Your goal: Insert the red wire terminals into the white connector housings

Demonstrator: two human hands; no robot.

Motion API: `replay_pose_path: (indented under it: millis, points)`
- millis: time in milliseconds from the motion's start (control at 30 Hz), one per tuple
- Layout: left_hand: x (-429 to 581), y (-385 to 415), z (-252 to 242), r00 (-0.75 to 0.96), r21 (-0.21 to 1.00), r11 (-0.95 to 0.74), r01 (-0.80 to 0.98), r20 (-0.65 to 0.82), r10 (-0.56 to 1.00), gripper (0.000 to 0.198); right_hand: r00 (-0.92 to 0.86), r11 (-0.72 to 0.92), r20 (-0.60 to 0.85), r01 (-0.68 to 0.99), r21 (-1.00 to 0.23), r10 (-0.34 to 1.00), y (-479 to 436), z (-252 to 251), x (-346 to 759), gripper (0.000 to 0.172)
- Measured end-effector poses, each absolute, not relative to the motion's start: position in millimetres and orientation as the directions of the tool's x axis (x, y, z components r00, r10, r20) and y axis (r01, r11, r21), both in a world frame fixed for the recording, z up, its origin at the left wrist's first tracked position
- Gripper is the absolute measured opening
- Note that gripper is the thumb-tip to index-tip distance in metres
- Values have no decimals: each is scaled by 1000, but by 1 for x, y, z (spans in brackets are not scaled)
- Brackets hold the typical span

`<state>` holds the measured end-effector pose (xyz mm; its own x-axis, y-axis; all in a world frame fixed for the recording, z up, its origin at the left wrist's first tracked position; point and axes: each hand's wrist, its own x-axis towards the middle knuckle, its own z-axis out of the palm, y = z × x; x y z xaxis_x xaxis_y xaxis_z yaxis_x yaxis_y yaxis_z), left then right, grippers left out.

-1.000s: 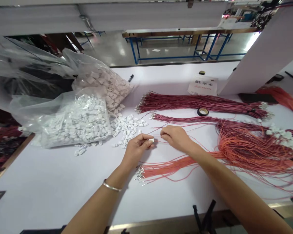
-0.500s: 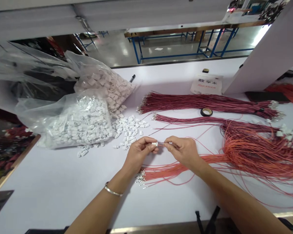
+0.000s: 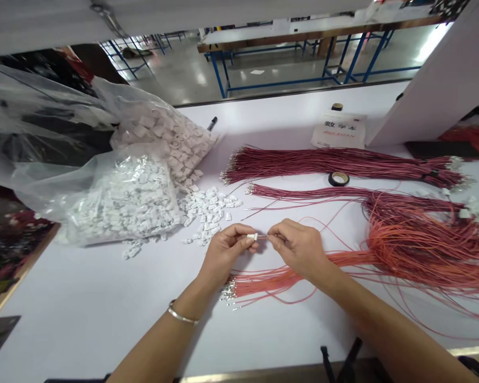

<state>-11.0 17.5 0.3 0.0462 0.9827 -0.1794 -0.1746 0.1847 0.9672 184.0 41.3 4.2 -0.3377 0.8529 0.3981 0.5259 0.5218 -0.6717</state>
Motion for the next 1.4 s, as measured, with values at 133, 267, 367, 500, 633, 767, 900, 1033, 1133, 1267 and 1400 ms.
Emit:
replay_pose_path:
  millis: [133, 267, 367, 500, 633, 767, 900, 1033, 1133, 1267, 1400]
  points:
    - [-10, 17, 2, 52, 967, 184, -176, -178, 983, 20, -326, 479, 352, 559, -677, 878, 41, 5, 182, 11]
    - [-9, 17, 3, 55, 971, 177, -158, -171, 984, 20, -347, 459, 306, 584, -670, 887, 40, 6, 181, 12]
    - [-9, 16, 2, 59, 973, 175, -152, -168, 984, 18, -364, 454, 281, 595, -663, 888, 40, 6, 181, 13]
    - [-10, 16, 0, 66, 973, 174, -149, -166, 984, 17, -367, 458, 283, 604, -652, 886, 40, 6, 180, 13]
    - [-10, 15, 0, 68, 973, 180, -145, -171, 983, 16, -365, 462, 289, 611, -643, 885, 40, 4, 180, 12]
    - [-10, 16, 0, 69, 974, 181, -137, -173, 982, 16, -364, 470, 302, 604, -644, 881, 40, 3, 180, 12]
    - [-10, 16, -1, 79, 974, 182, -134, -172, 982, 15, -361, 474, 310, 601, -643, 879, 40, 2, 179, 12]
    - [-11, 16, -1, 85, 975, 180, -127, -170, 982, 14, -361, 478, 316, 600, -641, 877, 40, 0, 179, 12]
    - [-10, 16, 0, 85, 976, 182, -116, -173, 981, 14, -365, 495, 336, 583, -645, 868, 40, -2, 178, 12]
    - [-8, 15, 3, 81, 972, 207, -108, -199, 977, 16, -372, 519, 363, 565, -641, 854, 41, -4, 178, 12]
    - [-6, 15, 6, 78, 965, 234, -119, -226, 971, 17, -374, 538, 388, 540, -647, 842, 43, -7, 179, 12]
